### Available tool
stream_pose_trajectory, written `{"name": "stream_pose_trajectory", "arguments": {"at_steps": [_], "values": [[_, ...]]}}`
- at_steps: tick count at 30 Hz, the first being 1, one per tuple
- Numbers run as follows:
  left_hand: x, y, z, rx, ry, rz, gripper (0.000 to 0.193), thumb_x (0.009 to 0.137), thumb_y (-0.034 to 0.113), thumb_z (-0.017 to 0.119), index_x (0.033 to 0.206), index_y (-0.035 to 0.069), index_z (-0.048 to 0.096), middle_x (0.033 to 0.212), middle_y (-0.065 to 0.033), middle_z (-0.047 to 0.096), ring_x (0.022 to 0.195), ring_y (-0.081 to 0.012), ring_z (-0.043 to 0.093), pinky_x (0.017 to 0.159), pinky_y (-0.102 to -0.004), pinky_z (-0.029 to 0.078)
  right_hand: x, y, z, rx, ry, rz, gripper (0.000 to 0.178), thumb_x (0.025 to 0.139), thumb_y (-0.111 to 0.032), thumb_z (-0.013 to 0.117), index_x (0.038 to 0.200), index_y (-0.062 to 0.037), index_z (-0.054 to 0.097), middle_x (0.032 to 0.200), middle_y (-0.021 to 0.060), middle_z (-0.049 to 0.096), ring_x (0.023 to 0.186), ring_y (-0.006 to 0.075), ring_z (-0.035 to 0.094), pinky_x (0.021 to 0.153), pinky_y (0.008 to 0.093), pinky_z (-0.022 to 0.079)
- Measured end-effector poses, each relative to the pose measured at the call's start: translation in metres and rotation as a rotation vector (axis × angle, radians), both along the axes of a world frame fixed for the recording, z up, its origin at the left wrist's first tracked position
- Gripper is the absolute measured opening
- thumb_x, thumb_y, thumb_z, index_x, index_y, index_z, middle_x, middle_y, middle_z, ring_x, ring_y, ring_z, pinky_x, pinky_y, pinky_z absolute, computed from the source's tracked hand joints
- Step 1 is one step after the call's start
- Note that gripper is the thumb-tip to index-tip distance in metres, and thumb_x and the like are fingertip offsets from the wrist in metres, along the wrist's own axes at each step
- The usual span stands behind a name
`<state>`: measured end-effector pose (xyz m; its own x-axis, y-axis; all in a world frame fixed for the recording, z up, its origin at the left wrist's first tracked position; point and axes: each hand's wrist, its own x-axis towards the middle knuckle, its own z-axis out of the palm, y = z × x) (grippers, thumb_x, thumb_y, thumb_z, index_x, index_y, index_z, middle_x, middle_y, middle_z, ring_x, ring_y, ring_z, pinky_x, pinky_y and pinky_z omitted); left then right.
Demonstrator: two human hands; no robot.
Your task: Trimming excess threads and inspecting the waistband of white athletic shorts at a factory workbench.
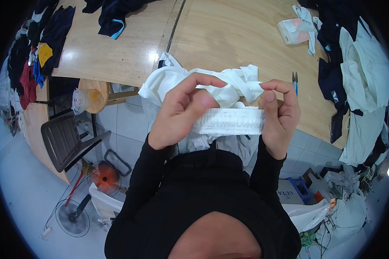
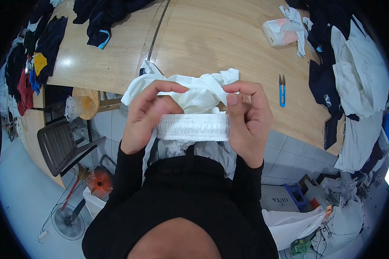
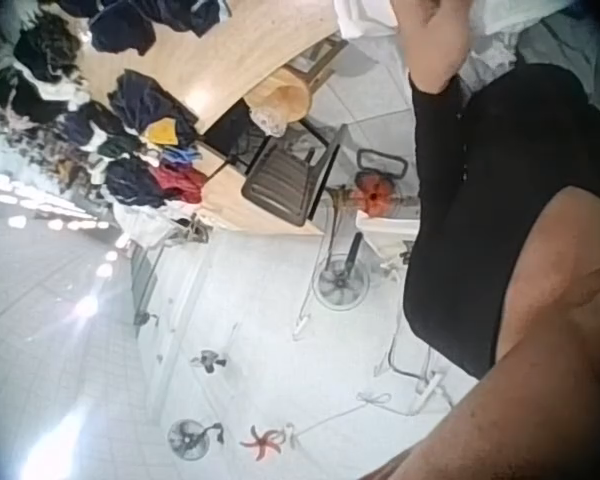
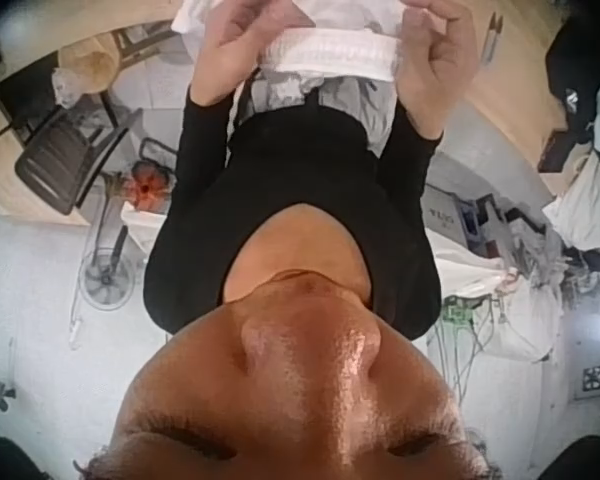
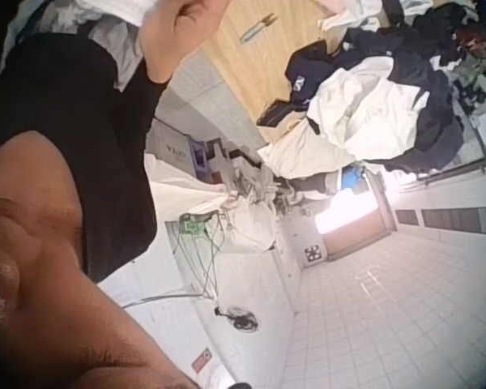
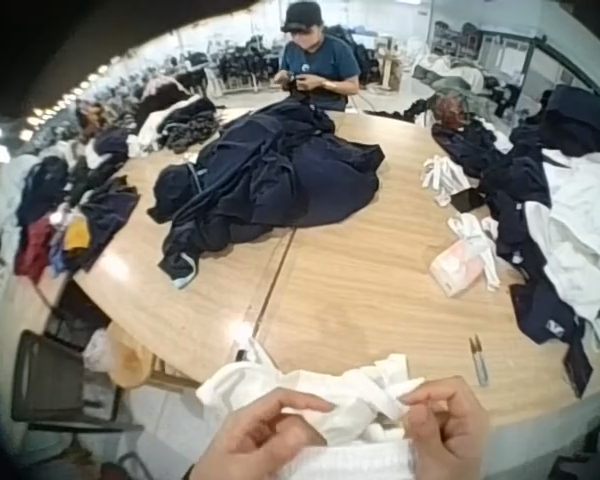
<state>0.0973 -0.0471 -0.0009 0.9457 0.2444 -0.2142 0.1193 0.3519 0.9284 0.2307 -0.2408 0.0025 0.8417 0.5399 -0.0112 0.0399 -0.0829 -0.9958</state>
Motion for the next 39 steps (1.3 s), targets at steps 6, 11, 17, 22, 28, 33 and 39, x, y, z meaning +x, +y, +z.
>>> {"name": "stream_pose_trajectory", "arguments": {"at_steps": [6, 11, 17, 22, 28, 33, 39], "values": [[0.001, 0.001, -0.004, 0.036, 0.021, -0.230, 0.070, 0.082, -0.003, 0.079, 0.144, 0.008, 0.049, 0.094, -0.0064, 0.075, 0.090, -0.0091, 0.070, 0.080, -0.0239, 0.051, 0.005, 0.009, -0.020, 0.005, 0.069, -0.012, 0.014, 0.109, -0.010, 0.064, 0.120, -0.0034, 0.063, 0.077, -0.0020, 0.061, 0.064, 0.0008, 0.048, 0.058, 0.0213, 0.035], [0.004, -0.005, -0.003, 0.075, 0.017, -0.083, 0.069, 0.081, -0.005, 0.077, 0.142, 0.006, 0.049, 0.095, -0.0075, 0.076, 0.093, -0.0104, 0.071, 0.080, -0.0243, 0.052, 0.009, 0.006, -0.017, -0.086, -0.565, -0.070, 0.016, 0.091, 0.001, 0.077, 0.105, -0.0041, 0.072, 0.080, 0.0047, 0.067, 0.080, 0.0193, 0.062, 0.076, 0.0305, 0.048], [0.007, -0.005, 0.000, 0.125, -0.018, 0.008, 0.068, 0.080, -0.006, 0.076, 0.142, 0.005, 0.050, 0.096, -0.0080, 0.076, 0.094, -0.0109, 0.071, 0.081, -0.0246, 0.053, -0.010, 0.003, 0.018, -0.174, -0.538, 0.203, 0.020, 0.076, 0.004, 0.084, 0.091, -0.0067, 0.074, 0.087, 0.0061, 0.069, 0.087, 0.0262, 0.060, 0.075, 0.0363, 0.049], [0.008, -0.004, 0.000, 0.166, -0.012, -0.001, 0.067, 0.079, -0.006, 0.077, 0.141, 0.005, 0.052, 0.096, -0.0079, 0.076, 0.094, -0.0113, 0.072, 0.080, -0.0248, 0.054, -0.012, 0.005, 0.007, -0.179, -0.570, 0.173, 0.022, 0.076, 0.003, 0.084, 0.091, -0.0080, 0.073, 0.089, 0.0056, 0.067, 0.087, 0.0279, 0.058, 0.075, 0.0382, 0.048], [0.009, -0.006, -0.005, 0.321, -0.012, -0.017, 0.067, 0.078, -0.004, 0.078, 0.139, 0.006, 0.054, 0.091, -0.0073, 0.076, 0.091, -0.0110, 0.072, 0.079, -0.0252, 0.054, -0.008, 0.006, -0.003, -0.276, -0.716, 0.262, 0.018, 0.081, 0.001, 0.078, 0.092, -0.0066, 0.065, 0.096, 0.0057, 0.064, 0.092, 0.0294, 0.055, 0.079, 0.0396, 0.045], [0.010, 0.000, -0.001, 0.270, 0.001, -0.041, 0.070, 0.078, -0.003, 0.079, 0.141, 0.006, 0.052, 0.089, -0.0064, 0.076, 0.088, -0.0095, 0.071, 0.077, -0.0241, 0.052, -0.008, 0.001, -0.021, -0.165, -0.427, 0.344, 0.017, 0.086, 0.000, 0.070, 0.095, -0.0061, 0.056, 0.095, 0.0080, 0.059, 0.091, 0.0291, 0.051, 0.079, 0.0384, 0.042], [0.010, -0.004, 0.000, 0.201, -0.005, -0.079, 0.070, 0.078, -0.004, 0.079, 0.142, 0.006, 0.052, 0.089, -0.0048, 0.075, 0.086, -0.0081, 0.069, 0.076, -0.0226, 0.051, -0.014, -0.005, -0.030, 0.029, -0.179, 0.293, 0.013, 0.090, -0.002, 0.063, 0.094, -0.0069, 0.052, 0.093, 0.0079, 0.054, 0.089, 0.0245, 0.048, 0.083, 0.0359, 0.042]]}}
